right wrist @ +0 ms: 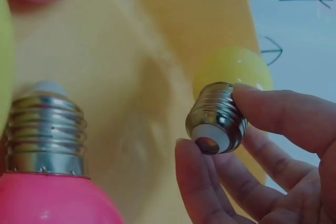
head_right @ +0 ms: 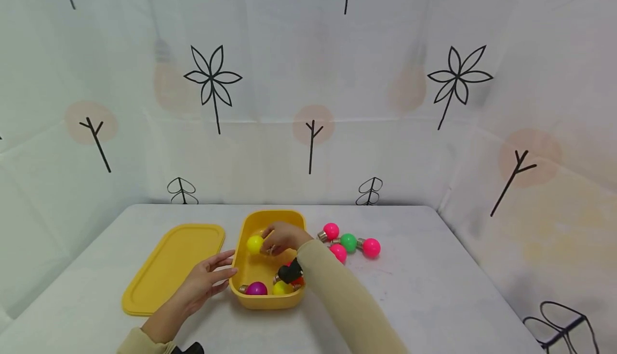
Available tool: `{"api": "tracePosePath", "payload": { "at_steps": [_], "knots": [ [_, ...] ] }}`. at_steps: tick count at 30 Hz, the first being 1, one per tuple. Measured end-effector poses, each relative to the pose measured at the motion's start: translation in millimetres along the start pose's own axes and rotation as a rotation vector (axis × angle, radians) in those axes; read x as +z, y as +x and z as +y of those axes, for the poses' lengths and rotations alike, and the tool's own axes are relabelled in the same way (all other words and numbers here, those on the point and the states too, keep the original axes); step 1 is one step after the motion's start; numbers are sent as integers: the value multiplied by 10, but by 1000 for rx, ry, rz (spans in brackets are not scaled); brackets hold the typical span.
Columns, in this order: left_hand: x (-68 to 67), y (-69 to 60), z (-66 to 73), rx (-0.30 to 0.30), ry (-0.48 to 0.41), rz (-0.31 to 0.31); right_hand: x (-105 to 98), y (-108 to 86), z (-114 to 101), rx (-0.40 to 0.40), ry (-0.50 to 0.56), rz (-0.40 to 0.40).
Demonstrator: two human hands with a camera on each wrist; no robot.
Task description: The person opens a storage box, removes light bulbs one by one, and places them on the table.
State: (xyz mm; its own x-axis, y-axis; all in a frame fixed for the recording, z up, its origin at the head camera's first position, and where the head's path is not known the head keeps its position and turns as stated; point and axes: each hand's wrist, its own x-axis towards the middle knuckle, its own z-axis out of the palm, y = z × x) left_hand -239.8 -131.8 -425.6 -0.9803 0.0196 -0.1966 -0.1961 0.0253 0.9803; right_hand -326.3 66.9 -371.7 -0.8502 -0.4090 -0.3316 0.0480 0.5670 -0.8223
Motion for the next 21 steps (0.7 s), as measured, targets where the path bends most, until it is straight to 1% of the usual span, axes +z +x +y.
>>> {"api": "tracePosePath", "payload": {
  "at_steps": [5,13,16,21],
  "knots": [
    [-7,-3,0,0,8,5,0,-78,-47,-62,15,-1],
    [-11,4,-7,-2,2,0,13,-230,-62,-183,78,-24],
    [-7,10,-12,2,1,-5,22,-309,-69,-220,91,-7],
    [-5,-3,-6,-1,-3,-8,59,-457,-62,-248,97,38]
  ]
}}
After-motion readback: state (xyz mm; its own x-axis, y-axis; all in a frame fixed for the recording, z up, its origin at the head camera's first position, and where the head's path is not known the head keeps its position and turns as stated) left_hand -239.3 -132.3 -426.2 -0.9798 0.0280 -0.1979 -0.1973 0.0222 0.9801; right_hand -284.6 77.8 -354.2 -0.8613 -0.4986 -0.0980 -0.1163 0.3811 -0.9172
